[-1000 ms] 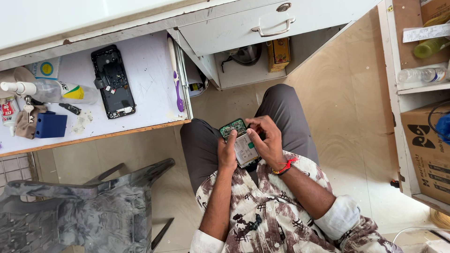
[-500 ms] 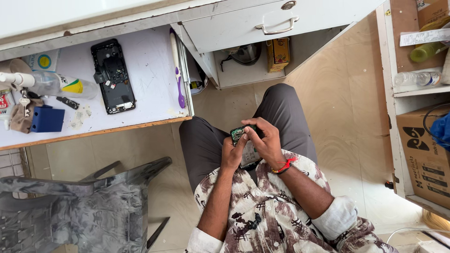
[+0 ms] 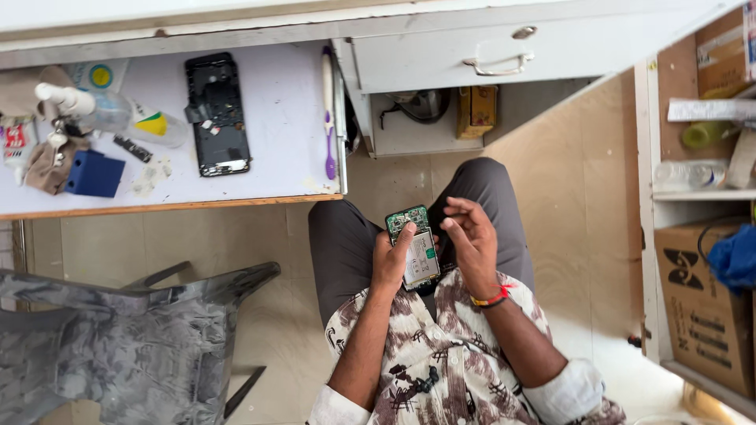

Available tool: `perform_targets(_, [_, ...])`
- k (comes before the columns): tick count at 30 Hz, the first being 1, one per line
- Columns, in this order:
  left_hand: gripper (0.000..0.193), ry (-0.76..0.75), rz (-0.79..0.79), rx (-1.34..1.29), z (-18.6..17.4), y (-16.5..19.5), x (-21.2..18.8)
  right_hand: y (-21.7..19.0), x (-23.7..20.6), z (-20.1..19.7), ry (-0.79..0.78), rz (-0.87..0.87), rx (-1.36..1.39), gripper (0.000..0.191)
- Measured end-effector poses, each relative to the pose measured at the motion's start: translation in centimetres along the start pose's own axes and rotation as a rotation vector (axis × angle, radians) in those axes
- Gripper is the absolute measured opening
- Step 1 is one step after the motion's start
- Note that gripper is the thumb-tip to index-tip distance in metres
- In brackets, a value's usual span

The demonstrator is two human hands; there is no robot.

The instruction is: The person sits on the floor holding a disassembled smartphone with its motherboard and battery exposed. They press and reposition the battery and board, attach a red charging cable, and continue handling the phone components on their lap while the phone chassis lies on the workbench.

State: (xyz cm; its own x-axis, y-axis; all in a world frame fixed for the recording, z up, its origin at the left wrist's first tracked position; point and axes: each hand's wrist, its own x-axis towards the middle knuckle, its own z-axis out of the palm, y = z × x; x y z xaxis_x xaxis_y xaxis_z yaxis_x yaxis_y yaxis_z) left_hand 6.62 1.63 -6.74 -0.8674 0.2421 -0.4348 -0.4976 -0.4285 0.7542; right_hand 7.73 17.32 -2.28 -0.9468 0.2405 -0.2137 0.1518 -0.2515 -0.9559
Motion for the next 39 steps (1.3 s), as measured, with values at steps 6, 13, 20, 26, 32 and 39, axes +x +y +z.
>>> perform_targets(6, [0.067,0.024,-0.092,-0.389,-0.9,0.8,1.0,-0.1,1.0,0.4,-0.11,0.102,-0.005,0.031])
perform_targets(13, [0.061,0.113,-0.127,-0.505,-1.6,0.6,0.8,-0.7,1.4,2.7,-0.246,0.185,-0.043,0.027])
perform_targets(20, [0.031,0.213,0.09,-0.113,-1.8,-0.2,0.5,-1.4,2.1,2.8,-0.335,0.082,-0.209,0.023])
perform_targets(26, [0.036,0.249,0.01,-0.115,-1.9,-2.1,-0.5,-2.2,0.1,1.3,-0.195,0.132,-0.189,0.013])
perform_targets(32, [0.05,0.207,0.0,-0.063,-2.4,-2.9,-0.6,-5.5,-4.4,-6.3,0.038,-0.505,-0.455,0.014])
perform_targets(39, [0.049,0.131,-0.224,0.066,0.6,-4.3,5.4,-2.7,-13.7,-22.7,0.495,-0.216,-0.502,0.017])
